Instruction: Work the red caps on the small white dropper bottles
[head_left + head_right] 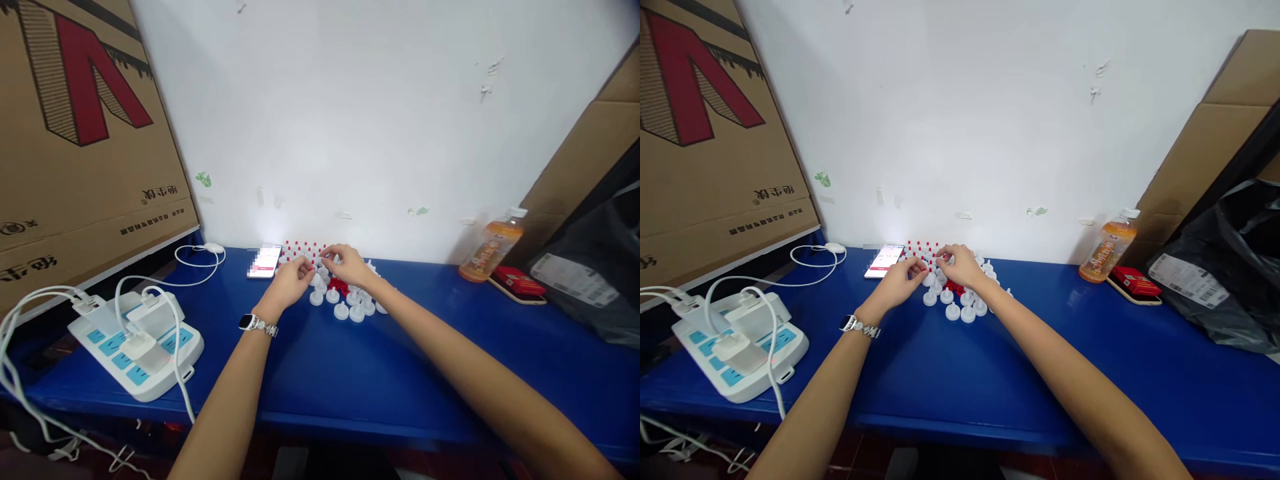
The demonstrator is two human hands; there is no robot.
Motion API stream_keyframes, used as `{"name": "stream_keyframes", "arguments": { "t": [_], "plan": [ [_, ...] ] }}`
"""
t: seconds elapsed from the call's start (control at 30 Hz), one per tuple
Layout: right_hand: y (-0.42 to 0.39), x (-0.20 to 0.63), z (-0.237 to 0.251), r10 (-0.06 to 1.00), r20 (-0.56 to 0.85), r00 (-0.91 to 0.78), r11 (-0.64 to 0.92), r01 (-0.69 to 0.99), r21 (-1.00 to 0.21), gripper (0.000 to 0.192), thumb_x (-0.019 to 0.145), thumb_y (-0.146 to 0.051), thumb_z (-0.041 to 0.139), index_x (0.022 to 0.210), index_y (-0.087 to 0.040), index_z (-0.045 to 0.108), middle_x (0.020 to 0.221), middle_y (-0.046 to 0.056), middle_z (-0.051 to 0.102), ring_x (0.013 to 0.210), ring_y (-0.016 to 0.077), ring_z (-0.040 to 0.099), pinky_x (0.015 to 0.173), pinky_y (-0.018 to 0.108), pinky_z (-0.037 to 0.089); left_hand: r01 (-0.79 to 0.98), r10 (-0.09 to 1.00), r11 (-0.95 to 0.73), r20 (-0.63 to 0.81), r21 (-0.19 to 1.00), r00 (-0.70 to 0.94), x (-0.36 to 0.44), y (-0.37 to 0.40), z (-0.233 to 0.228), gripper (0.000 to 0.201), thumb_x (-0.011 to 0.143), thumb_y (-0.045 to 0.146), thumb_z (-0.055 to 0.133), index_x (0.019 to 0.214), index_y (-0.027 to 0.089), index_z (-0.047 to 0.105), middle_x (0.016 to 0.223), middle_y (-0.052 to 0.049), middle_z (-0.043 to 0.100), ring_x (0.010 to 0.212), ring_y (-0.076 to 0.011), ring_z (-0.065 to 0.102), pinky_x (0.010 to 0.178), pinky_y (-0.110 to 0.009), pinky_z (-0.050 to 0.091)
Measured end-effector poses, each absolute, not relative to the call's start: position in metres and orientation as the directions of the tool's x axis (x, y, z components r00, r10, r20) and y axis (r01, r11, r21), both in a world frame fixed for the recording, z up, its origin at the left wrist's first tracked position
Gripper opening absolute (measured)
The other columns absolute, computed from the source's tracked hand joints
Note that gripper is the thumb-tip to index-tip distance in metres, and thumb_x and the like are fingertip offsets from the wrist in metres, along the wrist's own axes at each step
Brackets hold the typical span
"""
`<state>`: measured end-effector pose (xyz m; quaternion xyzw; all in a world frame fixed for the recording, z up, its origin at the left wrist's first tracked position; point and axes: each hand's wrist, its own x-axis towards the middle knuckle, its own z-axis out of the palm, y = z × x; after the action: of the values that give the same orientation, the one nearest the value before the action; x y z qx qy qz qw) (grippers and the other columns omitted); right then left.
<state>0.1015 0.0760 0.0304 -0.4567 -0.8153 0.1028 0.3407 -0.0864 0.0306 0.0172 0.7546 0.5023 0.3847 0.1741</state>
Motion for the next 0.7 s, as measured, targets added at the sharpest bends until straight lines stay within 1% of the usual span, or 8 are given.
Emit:
{"name": "stream_keyframes", "arguments": {
  "t": [0.1, 0.2, 0.27, 0.33, 0.4, 0.47, 0.57, 0.7],
  "plan": [
    [0.049, 0.110, 0.033, 0.763, 0.475, -0.438, 0.646, 0.529, -0.550, 0.023, 0.084, -0.026, 0.061, 0.103, -0.021, 0.072, 0.103, 0.004, 0.072, 0.095, 0.0191, 0.062, 0.081, 0.030, 0.044, 0.477, 0.873, -0.486, 0.435, 0.733, 0.220, -0.078, 0.024, 0.026, 0.014, 0.088, 0.031, 0.056, 0.089, 0.018, 0.060, 0.085, -0.003, 0.067, 0.079, -0.0167, 0.063, 0.070, -0.028, 0.048],
    [0.029, 0.123, 0.032, 0.772, 0.429, -0.469, 0.631, 0.479, -0.611, 0.027, 0.083, -0.032, 0.064, 0.107, -0.020, 0.070, 0.096, 0.002, 0.073, 0.082, 0.0161, 0.063, 0.073, 0.027, 0.046, 0.421, 0.856, -0.517, 0.448, 0.745, 0.258, -0.068, 0.019, 0.028, 0.016, 0.091, 0.034, 0.052, 0.091, 0.019, 0.057, 0.086, -0.003, 0.065, 0.080, -0.0162, 0.061, 0.068, -0.027, 0.046],
    [0.021, 0.133, 0.031, 0.793, 0.403, -0.457, 0.601, 0.479, -0.640, 0.031, 0.084, -0.037, 0.066, 0.109, -0.020, 0.070, 0.086, 0.001, 0.072, 0.071, 0.0142, 0.062, 0.068, 0.026, 0.045, 0.451, 0.827, -0.563, 0.466, 0.693, 0.315, -0.061, 0.018, 0.025, 0.018, 0.095, 0.036, 0.046, 0.091, 0.020, 0.054, 0.083, -0.001, 0.061, 0.076, -0.0151, 0.058, 0.066, -0.027, 0.044],
    [0.016, 0.143, 0.031, 0.800, 0.383, -0.462, 0.590, 0.483, -0.647, 0.030, 0.084, -0.040, 0.066, 0.107, -0.021, 0.071, 0.082, 0.000, 0.072, 0.068, 0.0138, 0.061, 0.067, 0.026, 0.045, 0.499, 0.790, -0.613, 0.481, 0.613, 0.380, -0.053, 0.017, 0.022, 0.022, 0.099, 0.037, 0.039, 0.089, 0.021, 0.050, 0.080, 0.000, 0.056, 0.072, -0.0146, 0.054, 0.066, -0.028, 0.041],
    [0.012, 0.152, 0.031, 0.795, 0.384, -0.469, 0.595, 0.484, -0.641, 0.029, 0.086, -0.041, 0.064, 0.107, -0.022, 0.071, 0.085, 0.000, 0.073, 0.071, 0.0144, 0.062, 0.068, 0.027, 0.045, 0.534, 0.763, -0.646, 0.485, 0.545, 0.427, -0.046, 0.017, 0.019, 0.026, 0.101, 0.037, 0.032, 0.086, 0.021, 0.046, 0.080, 0.000, 0.053, 0.073, -0.0151, 0.052, 0.069, -0.029, 0.040],
    [0.009, 0.159, 0.033, 0.788, 0.406, -0.463, 0.608, 0.485, -0.628, 0.029, 0.088, -0.040, 0.062, 0.109, -0.023, 0.070, 0.089, 0.001, 0.073, 0.075, 0.0154, 0.063, 0.070, 0.027, 0.045, 0.546, 0.753, -0.657, 0.484, 0.520, 0.445, -0.039, 0.017, 0.019, 0.028, 0.102, 0.036, 0.028, 0.085, 0.022, 0.044, 0.081, 0.000, 0.052, 0.075, -0.0159, 0.051, 0.072, -0.031, 0.040],
    [0.006, 0.164, 0.036, 0.755, 0.479, -0.447, 0.655, 0.515, -0.552, 0.030, 0.089, -0.036, 0.062, 0.115, -0.022, 0.069, 0.098, 0.002, 0.073, 0.083, 0.0172, 0.064, 0.075, 0.029, 0.045, 0.535, 0.785, -0.619, 0.471, 0.575, 0.402, -0.029, 0.018, 0.020, 0.032, 0.102, 0.038, 0.026, 0.081, 0.021, 0.044, 0.078, 0.000, 0.052, 0.073, -0.0165, 0.051, 0.070, -0.031, 0.038],
    [0.002, 0.162, 0.042, 0.661, 0.586, -0.468, 0.702, 0.663, -0.262, 0.032, 0.090, -0.032, 0.061, 0.120, -0.022, 0.065, 0.108, 0.007, 0.072, 0.097, 0.0229, 0.060, 0.086, 0.037, 0.039, 0.499, 0.869, -0.494, 0.423, 0.712, 0.257, -0.016, 0.020, 0.023, 0.038, 0.100, 0.042, 0.028, 0.072, 0.021, 0.043, 0.068, 0.000, 0.051, 0.066, -0.0161, 0.049, 0.063, -0.030, 0.036]
  ]
}}
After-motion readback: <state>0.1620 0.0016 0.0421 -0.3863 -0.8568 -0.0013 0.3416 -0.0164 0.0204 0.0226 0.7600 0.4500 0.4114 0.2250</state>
